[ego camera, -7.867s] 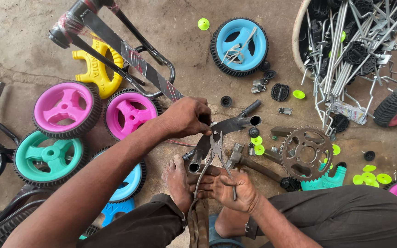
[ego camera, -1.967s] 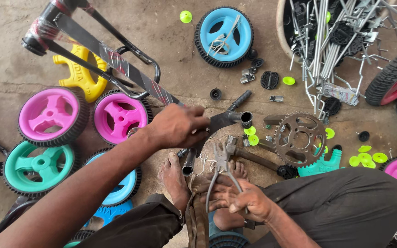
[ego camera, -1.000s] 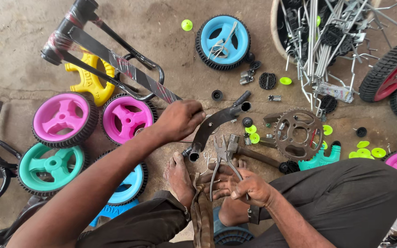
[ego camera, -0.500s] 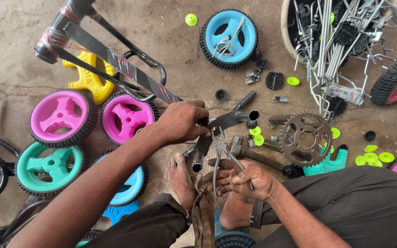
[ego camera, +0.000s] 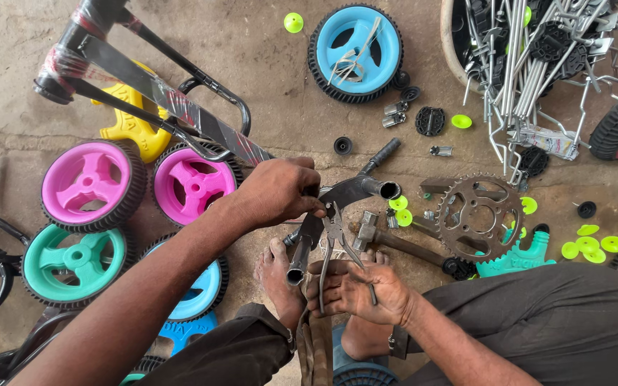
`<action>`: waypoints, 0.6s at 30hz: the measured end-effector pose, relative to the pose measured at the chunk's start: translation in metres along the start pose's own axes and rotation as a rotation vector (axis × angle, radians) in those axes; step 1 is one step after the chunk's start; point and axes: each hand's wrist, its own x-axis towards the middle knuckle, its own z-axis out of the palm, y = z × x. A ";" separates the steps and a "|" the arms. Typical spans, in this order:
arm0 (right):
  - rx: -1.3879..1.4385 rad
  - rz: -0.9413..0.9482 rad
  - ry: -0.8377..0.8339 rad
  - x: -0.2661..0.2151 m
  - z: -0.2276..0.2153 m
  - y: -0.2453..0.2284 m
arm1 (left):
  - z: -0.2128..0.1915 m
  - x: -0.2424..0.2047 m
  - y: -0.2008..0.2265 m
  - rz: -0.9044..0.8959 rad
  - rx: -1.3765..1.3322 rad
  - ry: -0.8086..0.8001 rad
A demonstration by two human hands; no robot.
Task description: The person assembles a scooter by attaching a pink wheel to the frame using pliers and a hammer. They secure the wheel axle, insert a metal pin, and hammer it into place to complete the assembly.
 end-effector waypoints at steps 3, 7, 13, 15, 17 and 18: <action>0.028 -0.043 0.018 0.002 -0.002 0.004 | 0.000 0.001 0.000 0.015 0.005 0.000; 0.045 -0.084 -0.061 0.007 -0.012 0.014 | 0.000 0.001 -0.004 0.019 0.002 -0.001; 0.177 -0.123 -0.135 0.009 -0.020 0.022 | -0.003 0.000 -0.011 0.086 -0.053 0.019; 0.118 -0.116 -0.070 0.005 -0.016 0.018 | 0.000 0.001 -0.012 0.064 -0.047 0.005; -0.025 -0.081 0.021 0.006 -0.012 0.003 | -0.003 0.007 -0.016 0.085 -0.055 0.017; -0.121 -0.045 0.088 0.003 -0.008 -0.002 | -0.003 0.007 -0.018 0.108 -0.079 0.023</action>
